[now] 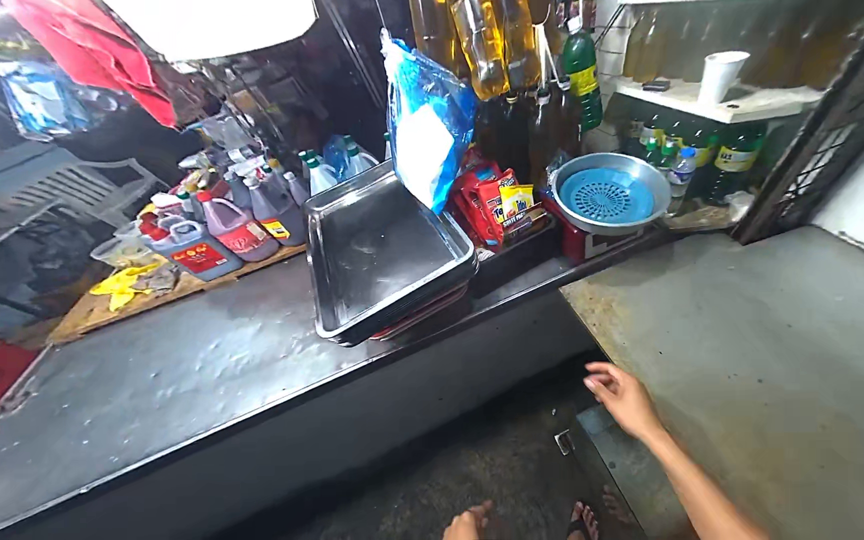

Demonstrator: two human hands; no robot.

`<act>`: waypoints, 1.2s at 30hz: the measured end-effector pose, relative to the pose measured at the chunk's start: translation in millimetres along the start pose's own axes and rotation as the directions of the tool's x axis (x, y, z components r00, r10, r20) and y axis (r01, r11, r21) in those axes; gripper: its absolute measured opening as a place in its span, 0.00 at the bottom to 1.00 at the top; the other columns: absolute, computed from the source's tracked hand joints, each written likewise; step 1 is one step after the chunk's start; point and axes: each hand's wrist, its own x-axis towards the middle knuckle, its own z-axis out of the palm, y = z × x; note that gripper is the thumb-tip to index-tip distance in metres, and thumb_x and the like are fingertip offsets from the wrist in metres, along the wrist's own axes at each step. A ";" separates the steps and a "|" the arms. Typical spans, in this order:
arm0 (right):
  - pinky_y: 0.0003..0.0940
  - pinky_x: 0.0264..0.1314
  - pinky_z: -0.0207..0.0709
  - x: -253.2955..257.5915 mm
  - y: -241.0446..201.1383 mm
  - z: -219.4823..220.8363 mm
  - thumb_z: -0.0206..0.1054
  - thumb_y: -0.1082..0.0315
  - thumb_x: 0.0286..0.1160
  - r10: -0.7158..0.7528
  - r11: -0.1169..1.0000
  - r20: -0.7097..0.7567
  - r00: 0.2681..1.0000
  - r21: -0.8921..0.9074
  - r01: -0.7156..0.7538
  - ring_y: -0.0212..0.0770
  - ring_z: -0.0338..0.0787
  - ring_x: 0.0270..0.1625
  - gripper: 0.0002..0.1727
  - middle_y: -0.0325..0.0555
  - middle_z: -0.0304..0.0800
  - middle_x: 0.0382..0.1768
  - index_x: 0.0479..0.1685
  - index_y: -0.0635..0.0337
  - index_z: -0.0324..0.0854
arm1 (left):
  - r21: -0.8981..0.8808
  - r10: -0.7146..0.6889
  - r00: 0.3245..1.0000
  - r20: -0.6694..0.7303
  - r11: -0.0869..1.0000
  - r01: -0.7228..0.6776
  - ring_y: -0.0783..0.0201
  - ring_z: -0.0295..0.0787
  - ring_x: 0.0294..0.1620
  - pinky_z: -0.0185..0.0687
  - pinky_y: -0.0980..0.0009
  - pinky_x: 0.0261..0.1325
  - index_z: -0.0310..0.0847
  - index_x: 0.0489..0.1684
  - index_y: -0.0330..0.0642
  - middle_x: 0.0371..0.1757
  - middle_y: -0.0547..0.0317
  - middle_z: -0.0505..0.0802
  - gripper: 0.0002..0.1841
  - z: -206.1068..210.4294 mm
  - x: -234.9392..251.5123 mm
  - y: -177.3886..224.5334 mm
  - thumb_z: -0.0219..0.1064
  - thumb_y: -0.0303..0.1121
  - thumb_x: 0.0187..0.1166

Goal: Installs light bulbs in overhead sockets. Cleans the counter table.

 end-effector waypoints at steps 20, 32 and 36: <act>0.72 0.75 0.67 399.0 -282.7 145.2 0.61 0.64 0.83 0.129 0.473 0.325 0.937 -0.850 0.230 0.66 0.84 0.70 0.17 0.65 0.88 0.63 0.59 0.67 0.85 | -0.398 0.275 0.952 0.137 0.895 -0.202 0.52 0.91 0.66 0.81 0.49 0.76 0.78 0.79 0.42 0.69 0.47 0.91 0.22 -209.9 256.2 20.8 0.57 0.40 0.91; 0.78 0.74 0.64 428.6 -257.7 172.1 0.54 0.61 0.90 0.415 0.559 0.317 0.853 -0.828 0.036 0.71 0.78 0.76 0.22 0.69 0.81 0.72 0.72 0.67 0.78 | -0.724 0.215 0.942 0.258 0.689 0.041 0.54 0.94 0.56 0.89 0.57 0.60 0.75 0.75 0.34 0.62 0.44 0.92 0.19 -243.8 251.2 23.9 0.51 0.31 0.93; 0.76 0.72 0.68 430.6 -251.7 163.2 0.64 0.59 0.80 0.303 0.669 0.218 0.928 -0.742 -0.044 0.68 0.80 0.74 0.25 0.65 0.84 0.69 0.75 0.57 0.76 | -0.703 0.256 0.925 0.281 0.711 0.017 0.55 0.94 0.56 0.89 0.58 0.60 0.77 0.74 0.35 0.62 0.45 0.93 0.18 -242.8 259.2 32.0 0.50 0.31 0.94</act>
